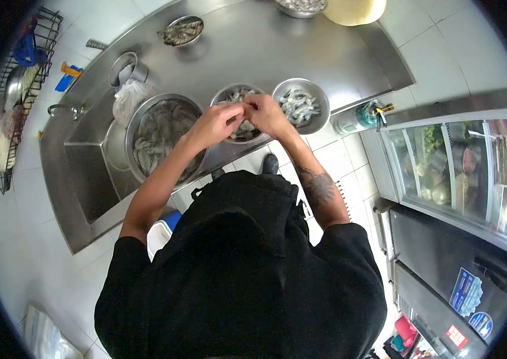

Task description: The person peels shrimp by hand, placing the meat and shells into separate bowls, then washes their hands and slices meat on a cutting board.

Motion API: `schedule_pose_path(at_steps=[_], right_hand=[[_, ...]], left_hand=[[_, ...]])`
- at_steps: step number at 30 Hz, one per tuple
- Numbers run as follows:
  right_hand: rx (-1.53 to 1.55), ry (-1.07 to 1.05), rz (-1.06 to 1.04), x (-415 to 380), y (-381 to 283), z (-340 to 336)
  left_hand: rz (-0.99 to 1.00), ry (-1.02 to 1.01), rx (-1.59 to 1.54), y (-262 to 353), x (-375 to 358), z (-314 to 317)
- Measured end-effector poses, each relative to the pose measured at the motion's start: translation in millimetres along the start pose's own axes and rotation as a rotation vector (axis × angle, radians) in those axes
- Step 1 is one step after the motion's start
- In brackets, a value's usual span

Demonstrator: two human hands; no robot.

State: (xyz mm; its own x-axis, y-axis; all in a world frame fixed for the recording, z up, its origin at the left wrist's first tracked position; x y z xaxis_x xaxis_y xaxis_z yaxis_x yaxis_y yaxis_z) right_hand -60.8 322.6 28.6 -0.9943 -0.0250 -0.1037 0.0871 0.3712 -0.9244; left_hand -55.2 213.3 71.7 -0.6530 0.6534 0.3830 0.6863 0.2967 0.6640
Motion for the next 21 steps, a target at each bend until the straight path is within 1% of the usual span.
schedule_pose_path(at_steps=[5,7,8,10,11,13,14,17,19,20,21], right_hand=[[-0.005,0.046,-0.039,-1.6,-2.1,0.6],[0.029,0.035,0.014,-5.9,-5.2,0.2],[0.029,0.041,0.017,-7.1,-6.0,-0.6],[0.112,-0.004,0.09,-8.7,-2.2,3.1],[0.113,0.0,0.092,-9.1,-1.8,1.5],[0.185,-0.046,0.153,-10.4,2.6,4.5],[0.184,-0.044,0.155,-11.0,2.2,2.0],[0.189,-0.05,0.121,-13.4,-0.9,-12.3],[0.26,-0.092,0.154,-14.1,5.6,-22.5],[0.26,-0.092,0.156,-13.8,8.3,-26.9],[0.167,-0.104,0.083,-13.5,4.5,-29.8]], left_hand=[[0.033,0.052,-0.031,-0.2,-6.4,-2.5],[-0.033,0.022,-0.071,-0.9,-10.7,-5.7],[-0.03,0.019,-0.075,0.0,-12.7,-5.9],[0.012,0.035,-0.062,4.1,-15.0,-9.5],[0.015,0.032,-0.064,5.1,-15.6,-10.1],[0.099,0.088,-0.059,13.7,-16.1,-17.9],[0.1,0.087,-0.061,12.8,-16.9,-18.3],[0.092,0.101,-0.131,9.2,-20.1,-22.8],[-0.001,0.098,-0.159,-0.4,-19.6,-24.3],[-0.002,0.097,-0.161,-0.8,-17.8,-23.5],[-0.016,0.092,-0.203,0.1,-14.0,-23.3]])
Point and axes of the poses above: each hand's wrist, its own x-axis towards the middle knuckle, its own z-axis out of the palm, y = z × x, the point moved 9 cm from there along x, towards the middle knuckle, and after that the axes turned 8 degrees about y, right-handed, at the moved point
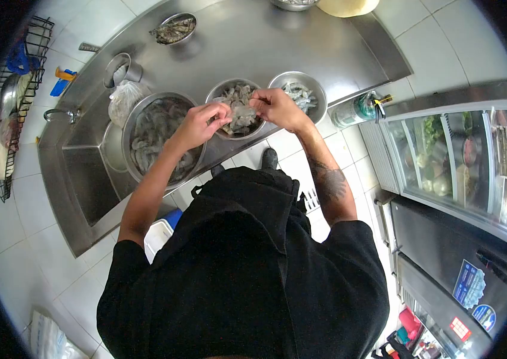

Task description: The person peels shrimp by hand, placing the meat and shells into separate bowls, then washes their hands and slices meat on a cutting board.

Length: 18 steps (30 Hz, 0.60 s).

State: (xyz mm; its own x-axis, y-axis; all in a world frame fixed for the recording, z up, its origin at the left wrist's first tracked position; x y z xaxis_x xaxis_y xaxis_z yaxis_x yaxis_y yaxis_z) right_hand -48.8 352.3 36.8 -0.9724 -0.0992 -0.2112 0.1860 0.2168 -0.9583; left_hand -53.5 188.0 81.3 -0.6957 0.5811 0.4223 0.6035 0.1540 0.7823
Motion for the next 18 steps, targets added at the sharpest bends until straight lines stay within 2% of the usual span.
schedule_pose_path(at_steps=[2,4,7,9,11,12,14,16,17,18], right_hand=[[-0.175,0.005,-0.073,-1.3,-5.8,-5.2],[-0.219,0.007,-0.103,-4.4,-9.1,-8.7],[-0.307,0.014,-0.139,-6.3,-9.9,-11.3],[-0.35,0.02,-0.146,-5.9,-8.1,-11.2],[-0.398,0.034,-0.285,-8.4,-14.7,-7.1],[-0.398,0.032,-0.285,-9.3,-14.1,-5.6],[-0.49,0.078,-0.459,-14.8,-28.4,-3.6],[-0.53,0.071,-0.465,-20.0,-33.2,-10.3],[-0.571,0.068,-0.467,-23.5,-35.8,-15.1],[-0.557,0.098,-0.471,-28.1,-39.0,-21.4]], left_hand=[[-0.015,-0.004,-0.041,-0.5,2.7,3.9],[-0.176,0.084,-0.241,-16.1,3.8,3.4],[-0.286,0.137,-0.344,-30.0,1.7,0.7],[-0.295,0.169,-0.39,-37.7,2.0,0.1],[-0.305,0.205,-0.436,-44.1,0.9,-0.5],[-0.318,0.216,-0.467,-44.9,1.0,0.1],[-0.329,0.235,-0.495,-50.7,1.5,-2.6],[-0.384,0.347,-0.569,-66.4,-1.9,-12.3],[-0.384,0.352,-0.569,-71.9,-2.3,-15.0],[-0.395,0.271,-0.46,-74.1,-2.4,-12.1]])
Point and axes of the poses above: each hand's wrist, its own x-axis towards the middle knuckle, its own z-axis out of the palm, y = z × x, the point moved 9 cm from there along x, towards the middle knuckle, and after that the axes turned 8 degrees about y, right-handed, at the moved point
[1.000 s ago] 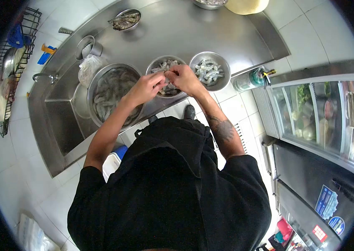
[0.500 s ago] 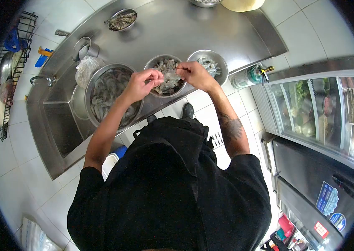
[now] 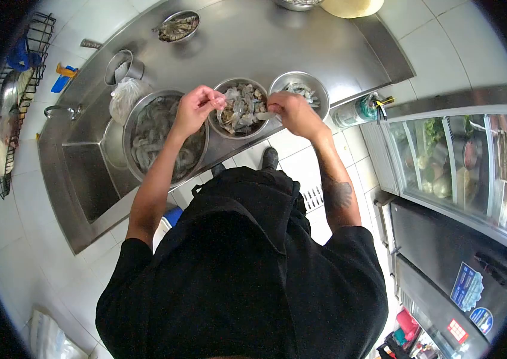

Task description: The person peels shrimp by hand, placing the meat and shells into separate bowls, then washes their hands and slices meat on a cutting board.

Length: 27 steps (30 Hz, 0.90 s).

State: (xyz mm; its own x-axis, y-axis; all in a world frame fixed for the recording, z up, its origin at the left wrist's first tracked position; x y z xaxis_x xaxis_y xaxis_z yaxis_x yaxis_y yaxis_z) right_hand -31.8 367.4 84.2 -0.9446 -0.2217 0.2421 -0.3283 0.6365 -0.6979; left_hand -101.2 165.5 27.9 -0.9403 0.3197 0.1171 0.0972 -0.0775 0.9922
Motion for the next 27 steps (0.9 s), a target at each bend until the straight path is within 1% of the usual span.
schedule_pose_path(at_steps=[1,2,5,6,7,8,9,10,11,12,13,14,15,17,18,19,20,21,22,23,24,25,26,27], right_hand=[[0.002,-0.011,-0.002,-3.4,4.9,-1.7],[-0.012,0.024,0.013,-4.7,14.1,-7.2],[-0.079,0.072,0.097,-5.8,43.0,-26.2],[-0.084,0.074,0.234,-7.9,60.8,-29.2],[-0.088,0.07,0.376,-12.3,81.2,-31.0],[-0.247,0.134,0.347,-19.8,103.8,-36.2],[-0.408,0.206,0.319,-27.8,122.7,-36.0],[-0.392,0.193,0.315,-29.3,126.8,-26.3],[-0.451,0.192,0.379,-33.8,136.7,-22.4],[-0.516,0.196,0.445,-36.9,143.8,-21.5],[-0.512,0.192,0.451,-33.2,133.7,-13.5],[-0.425,0.144,0.473,-29.1,125.3,7.0],[-0.34,0.1,0.492,-21.8,112.3,27.4],[-0.164,0.032,0.371,-7.3,77.4,69.9],[-0.147,-0.002,0.333,0.1,58.1,88.8],[-0.131,-0.037,0.294,7.2,39.3,106.6],[-0.111,-0.052,0.205,13.6,19.7,121.1],[-0.092,-0.066,0.115,18.9,1.3,133.5],[-0.096,-0.069,0.111,23.6,-8.3,142.8],[-0.077,-0.142,0.062,27.2,-21.4,157.9],[-0.057,-0.213,0.014,29.5,-34.0,172.4],[-0.056,-0.215,0.01,31.4,-42.0,180.2],[0.02,-0.24,-0.055,31.4,-56.4,188.7],[0.095,-0.262,-0.119,31.6,-69.2,195.5]], left_hand=[[-0.013,-0.05,0.123,-4.7,-1.6,1.3],[-0.017,-0.035,0.123,-7.7,-0.8,0.2],[0.231,-0.225,0.721,-3.6,-0.8,21.1],[0.215,-0.196,0.744,-3.5,1.7,8.4],[0.246,-0.116,0.739,2.1,2.6,-8.4],[0.276,-0.046,0.734,6.7,-0.9,-26.3],[0.258,-0.034,0.753,5.1,-6.6,-47.7],[0.084,0.064,0.715,-4.8,-12.7,-85.4],[-0.083,0.159,0.668,-14.9,-21.5,-118.9],[-0.087,0.16,0.674,-11.9,-32.4,-135.8],[-0.305,0.085,0.777,-27.1,-53.7,-149.8],[-0.525,0.003,0.874,-44.2,-79.0,-155.8],[-0.527,-0.005,0.874,-56.4,-96.6,-151.3],[0.179,-0.17,0.954,-43.1,-125.0,-105.3],[0.178,-0.171,0.95,-42.3,-131.1,-98.0],[0.185,-0.273,1.062,-47.1,-137.2,-81.8],[0.19,-0.375,1.17,-53.1,-143.2,-70.8],[0.188,-0.37,1.165,-53.3,-143.8,-70.6],[0.16,-0.375,1.234,-56.7,-141.8,-73.4],[0.132,-0.378,1.304,-59.4,-140.3,-77.2],[0.131,-0.372,1.305,-56.2,-140.1,-80.4],[0.116,-0.314,1.277,-49.4,-139.1,-88.5],[0.102,-0.259,1.249,-42.4,-137.9,-96.8],[0.103,-0.26,1.251,-37.8,-135.8,-102.8]])
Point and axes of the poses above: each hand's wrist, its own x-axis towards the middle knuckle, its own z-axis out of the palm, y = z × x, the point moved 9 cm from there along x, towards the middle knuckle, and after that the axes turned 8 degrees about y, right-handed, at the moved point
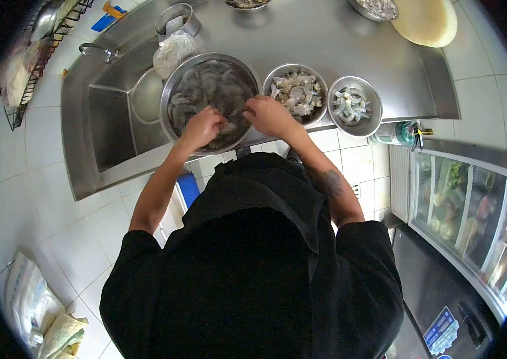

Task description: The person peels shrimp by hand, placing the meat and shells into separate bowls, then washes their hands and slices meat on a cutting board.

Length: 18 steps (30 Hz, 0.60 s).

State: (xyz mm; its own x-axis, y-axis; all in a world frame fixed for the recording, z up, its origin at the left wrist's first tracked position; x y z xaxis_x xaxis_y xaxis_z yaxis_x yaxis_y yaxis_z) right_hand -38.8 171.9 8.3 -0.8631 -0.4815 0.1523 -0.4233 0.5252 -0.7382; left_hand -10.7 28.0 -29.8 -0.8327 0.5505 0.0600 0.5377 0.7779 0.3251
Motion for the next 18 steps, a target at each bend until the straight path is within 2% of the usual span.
schedule_pose_path(at_steps=[2,3,4,6,9,12,13,16,17,18], right_hand=[[-0.005,-0.023,-0.061,6.7,-3.1,19.3],[-0.013,-0.051,-0.127,7.7,-6.3,30.3],[-0.017,-0.046,-0.126,9.7,-5.8,36.4],[-0.126,-0.01,-0.111,11.9,-1.5,46.1],[-0.235,0.04,-0.078,13.1,6.7,49.2],[-0.252,0.047,-0.015,15.2,15.9,41.0],[-0.254,0.039,-0.021,14.9,15.5,41.8],[-0.245,0.082,0.043,17.7,17.0,39.1],[-0.243,0.064,0.062,17.6,15.6,42.4],[-0.242,0.045,0.082,16.8,15.2,44.9]], left_hand=[[-0.225,0.214,-0.363,-28.7,-0.5,-27.5],[-0.271,0.306,-0.521,-36.9,-2.3,-36.1],[-0.264,0.307,-0.521,-37.7,-0.3,-37.9],[-0.466,0.374,-0.598,-56.3,-7.2,-38.7],[-0.458,0.476,-0.442,-51.1,-8.9,-40.4],[-0.424,0.451,-0.368,-41.7,4.0,-26.1],[-0.547,0.264,-0.387,-46.4,10.9,-4.7],[-0.615,0.194,-0.279,-55.8,25.3,25.4],[-0.63,0.219,-0.152,-54.0,26.2,24.5],[-0.632,0.224,-0.154,-53.3,30.1,27.0]])
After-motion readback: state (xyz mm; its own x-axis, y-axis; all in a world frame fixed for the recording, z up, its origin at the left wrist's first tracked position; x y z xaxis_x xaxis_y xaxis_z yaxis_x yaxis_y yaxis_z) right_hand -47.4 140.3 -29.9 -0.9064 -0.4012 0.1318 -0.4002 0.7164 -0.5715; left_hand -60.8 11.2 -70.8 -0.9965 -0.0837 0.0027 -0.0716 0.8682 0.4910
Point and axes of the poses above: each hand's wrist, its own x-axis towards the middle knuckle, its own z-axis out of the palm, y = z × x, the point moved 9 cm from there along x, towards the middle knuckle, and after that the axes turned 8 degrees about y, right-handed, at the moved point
